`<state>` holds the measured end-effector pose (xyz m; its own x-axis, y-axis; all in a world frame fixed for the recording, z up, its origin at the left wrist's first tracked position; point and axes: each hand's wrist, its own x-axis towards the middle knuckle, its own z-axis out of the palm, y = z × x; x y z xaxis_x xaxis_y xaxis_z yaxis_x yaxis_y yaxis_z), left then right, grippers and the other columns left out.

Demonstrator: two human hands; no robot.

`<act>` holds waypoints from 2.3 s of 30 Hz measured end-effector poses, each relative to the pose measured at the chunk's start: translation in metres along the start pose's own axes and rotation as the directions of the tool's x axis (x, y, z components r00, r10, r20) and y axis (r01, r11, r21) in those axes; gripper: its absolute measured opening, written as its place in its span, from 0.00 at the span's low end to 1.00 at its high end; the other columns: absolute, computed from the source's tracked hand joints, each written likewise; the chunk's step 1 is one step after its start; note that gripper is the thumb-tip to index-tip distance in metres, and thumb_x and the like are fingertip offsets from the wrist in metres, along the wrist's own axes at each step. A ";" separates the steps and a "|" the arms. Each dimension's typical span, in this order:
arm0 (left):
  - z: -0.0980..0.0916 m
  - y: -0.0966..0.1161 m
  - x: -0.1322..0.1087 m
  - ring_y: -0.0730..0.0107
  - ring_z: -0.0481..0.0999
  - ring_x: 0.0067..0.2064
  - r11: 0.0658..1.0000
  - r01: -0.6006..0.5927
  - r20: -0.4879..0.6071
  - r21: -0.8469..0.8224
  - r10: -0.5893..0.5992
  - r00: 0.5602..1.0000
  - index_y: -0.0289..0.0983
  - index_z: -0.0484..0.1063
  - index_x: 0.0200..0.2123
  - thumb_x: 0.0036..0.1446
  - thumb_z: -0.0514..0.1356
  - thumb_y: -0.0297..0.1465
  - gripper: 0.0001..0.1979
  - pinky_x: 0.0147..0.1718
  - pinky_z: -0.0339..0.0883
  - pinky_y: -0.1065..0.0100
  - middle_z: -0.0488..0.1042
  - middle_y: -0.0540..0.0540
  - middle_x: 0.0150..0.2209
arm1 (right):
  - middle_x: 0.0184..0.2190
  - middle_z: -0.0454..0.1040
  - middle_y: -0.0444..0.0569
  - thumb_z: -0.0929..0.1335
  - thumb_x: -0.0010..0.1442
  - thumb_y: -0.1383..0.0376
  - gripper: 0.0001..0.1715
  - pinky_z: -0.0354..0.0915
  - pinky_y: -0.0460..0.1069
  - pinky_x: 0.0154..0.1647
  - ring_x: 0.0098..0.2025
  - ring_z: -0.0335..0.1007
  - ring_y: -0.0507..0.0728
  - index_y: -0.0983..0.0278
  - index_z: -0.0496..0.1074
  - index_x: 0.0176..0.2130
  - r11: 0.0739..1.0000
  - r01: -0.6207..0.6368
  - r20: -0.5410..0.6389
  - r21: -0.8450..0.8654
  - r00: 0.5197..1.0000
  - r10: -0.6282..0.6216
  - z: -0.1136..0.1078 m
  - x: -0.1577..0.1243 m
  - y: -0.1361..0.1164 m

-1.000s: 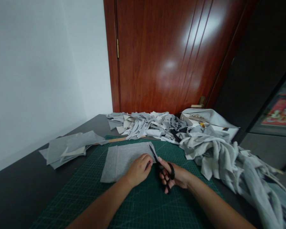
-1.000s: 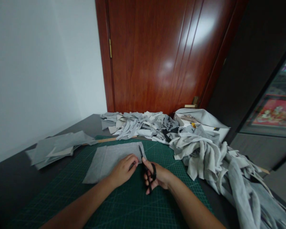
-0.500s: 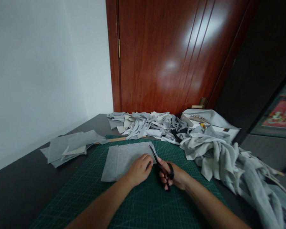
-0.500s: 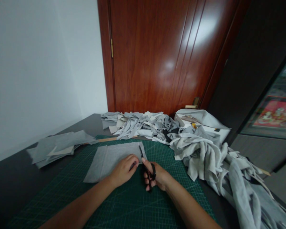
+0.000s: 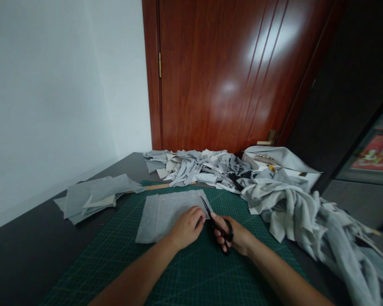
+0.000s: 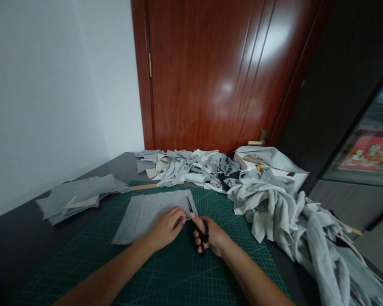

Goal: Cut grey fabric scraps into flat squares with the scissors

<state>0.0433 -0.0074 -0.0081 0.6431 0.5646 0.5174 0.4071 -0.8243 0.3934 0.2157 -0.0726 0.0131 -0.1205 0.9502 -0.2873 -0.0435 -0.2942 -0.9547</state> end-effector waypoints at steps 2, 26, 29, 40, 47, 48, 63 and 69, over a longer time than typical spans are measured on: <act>0.000 0.000 0.000 0.64 0.71 0.40 1.000 0.002 0.001 -0.001 -0.002 1.000 0.39 0.65 0.35 0.60 0.52 0.23 0.06 0.40 0.65 0.65 0.71 0.47 0.37 | 0.17 0.63 0.37 0.68 0.53 0.38 0.32 0.62 0.40 0.09 0.13 0.56 0.45 0.64 0.63 0.28 1.000 -0.023 0.012 0.004 1.000 0.023 -0.001 0.000 -0.002; 0.003 -0.003 -0.001 0.65 0.71 0.40 0.999 -0.028 -0.038 -0.043 0.026 0.999 0.39 0.65 0.33 0.59 0.52 0.24 0.05 0.40 0.66 0.65 0.70 0.48 0.35 | 0.17 0.65 0.40 0.61 0.59 0.38 0.34 0.74 0.49 0.18 0.16 0.62 0.48 0.66 0.65 0.26 0.986 -0.166 0.124 -0.022 0.978 0.168 -0.009 0.031 -0.024; 0.002 -0.002 0.000 0.65 0.71 0.39 0.999 -0.030 -0.043 -0.043 0.028 0.999 0.39 0.64 0.33 0.60 0.52 0.24 0.06 0.41 0.66 0.65 0.70 0.47 0.35 | 0.17 0.64 0.40 0.60 0.62 0.41 0.33 0.73 0.47 0.17 0.16 0.62 0.47 0.67 0.66 0.26 0.987 -0.157 0.092 -0.021 0.983 0.158 -0.006 0.031 -0.022; -0.003 0.003 0.000 0.64 0.71 0.40 0.999 -0.015 -0.020 -0.038 0.014 1.000 0.39 0.64 0.34 0.59 0.52 0.24 0.06 0.40 0.66 0.65 0.70 0.47 0.36 | 0.15 0.63 0.38 0.63 0.62 0.44 0.30 0.66 0.42 0.13 0.13 0.58 0.46 0.66 0.64 0.25 0.993 -0.112 0.063 -0.044 0.991 0.115 -0.009 0.032 -0.024; -0.003 0.002 0.000 0.65 0.71 0.40 1.000 -0.007 -0.007 -0.028 0.006 1.000 0.39 0.65 0.34 0.58 0.53 0.22 0.06 0.41 0.66 0.65 0.71 0.47 0.36 | 0.14 0.60 0.36 0.65 0.61 0.44 0.28 0.60 0.39 0.10 0.12 0.56 0.45 0.65 0.63 0.25 0.995 -0.080 0.040 -0.059 0.996 0.082 -0.011 0.033 -0.021; -0.002 0.002 0.000 0.65 0.71 0.40 1.000 -0.005 -0.007 -0.026 0.005 1.000 0.39 0.65 0.34 0.57 0.53 0.22 0.06 0.41 0.66 0.65 0.71 0.47 0.36 | 0.14 0.60 0.35 0.65 0.60 0.45 0.28 0.59 0.39 0.09 0.12 0.56 0.45 0.65 0.63 0.25 0.996 -0.073 0.033 -0.059 0.997 0.075 -0.011 0.034 -0.020; 0.000 0.000 0.000 0.64 0.71 0.39 1.000 -0.015 0.005 -0.017 0.015 1.000 0.39 0.65 0.33 0.57 0.53 0.22 0.06 0.39 0.65 0.66 0.71 0.47 0.36 | 0.17 0.63 0.38 0.63 0.61 0.42 0.32 0.69 0.43 0.15 0.14 0.59 0.45 0.67 0.65 0.25 0.989 -0.145 0.074 -0.026 0.986 0.147 -0.016 0.042 -0.025; -0.002 0.002 0.000 0.65 0.71 0.39 1.000 -0.005 0.006 -0.007 0.005 1.000 0.39 0.65 0.33 0.56 0.53 0.22 0.06 0.38 0.66 0.66 0.70 0.47 0.35 | 0.15 0.61 0.36 0.66 0.62 0.48 0.26 0.60 0.39 0.09 0.11 0.57 0.45 0.66 0.64 0.26 0.993 -0.117 0.037 0.001 0.993 0.116 -0.016 0.044 -0.028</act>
<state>0.0426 -0.0089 -0.0054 0.6489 0.5598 0.5153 0.3993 -0.8270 0.3957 0.2277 -0.0206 0.0256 -0.1614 0.9050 -0.3935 -0.0302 -0.4031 -0.9147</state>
